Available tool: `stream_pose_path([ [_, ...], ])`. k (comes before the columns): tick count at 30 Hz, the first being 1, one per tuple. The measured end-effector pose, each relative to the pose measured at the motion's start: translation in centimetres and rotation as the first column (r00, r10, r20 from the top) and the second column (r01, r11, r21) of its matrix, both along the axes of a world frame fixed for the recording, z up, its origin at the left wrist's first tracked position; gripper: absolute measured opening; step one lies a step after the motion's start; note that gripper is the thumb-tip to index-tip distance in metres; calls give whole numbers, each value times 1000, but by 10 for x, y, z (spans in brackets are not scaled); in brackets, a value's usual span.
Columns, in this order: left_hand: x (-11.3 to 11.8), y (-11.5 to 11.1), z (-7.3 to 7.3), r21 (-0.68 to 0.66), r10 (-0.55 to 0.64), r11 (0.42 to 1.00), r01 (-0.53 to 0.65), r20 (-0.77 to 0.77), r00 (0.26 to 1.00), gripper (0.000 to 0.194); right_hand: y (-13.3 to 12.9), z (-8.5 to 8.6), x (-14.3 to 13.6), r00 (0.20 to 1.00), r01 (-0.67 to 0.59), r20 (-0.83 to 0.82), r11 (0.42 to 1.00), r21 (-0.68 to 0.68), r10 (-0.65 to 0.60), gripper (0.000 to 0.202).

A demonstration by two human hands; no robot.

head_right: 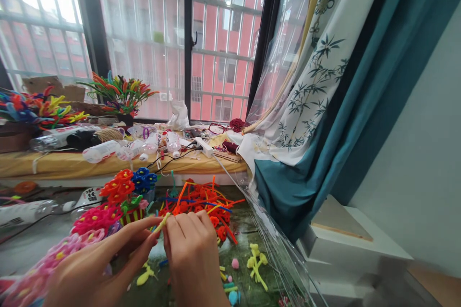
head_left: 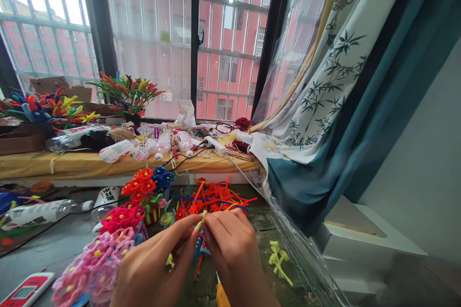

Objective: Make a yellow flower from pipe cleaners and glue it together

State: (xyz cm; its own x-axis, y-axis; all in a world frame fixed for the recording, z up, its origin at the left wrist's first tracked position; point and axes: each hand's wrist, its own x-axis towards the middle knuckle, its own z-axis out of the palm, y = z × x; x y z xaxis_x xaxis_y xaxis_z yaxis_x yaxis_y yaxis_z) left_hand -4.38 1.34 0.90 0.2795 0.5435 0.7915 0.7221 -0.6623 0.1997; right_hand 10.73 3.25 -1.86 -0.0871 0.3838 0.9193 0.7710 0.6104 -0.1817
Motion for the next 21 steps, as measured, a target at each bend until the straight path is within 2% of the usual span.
stream_pose_path([
  [5, 8, 0, 2, 32, 7, 999, -8, 28, 1000, 19, -2, 3, 1, 998, -41, -43, 999, -33, 40, 48],
  [13, 8, -2, 0, 40, -23, 999, 20, 70, 997, 19, -2, 5, 3, 990, -67, -121, 998, 19, 69, 38],
  [21, 7, -1, -2, -40, -12, 999, 16, 95, 995, 31, -4, 7, 4, 983, -91, -156, 995, 38, 96, 29],
])
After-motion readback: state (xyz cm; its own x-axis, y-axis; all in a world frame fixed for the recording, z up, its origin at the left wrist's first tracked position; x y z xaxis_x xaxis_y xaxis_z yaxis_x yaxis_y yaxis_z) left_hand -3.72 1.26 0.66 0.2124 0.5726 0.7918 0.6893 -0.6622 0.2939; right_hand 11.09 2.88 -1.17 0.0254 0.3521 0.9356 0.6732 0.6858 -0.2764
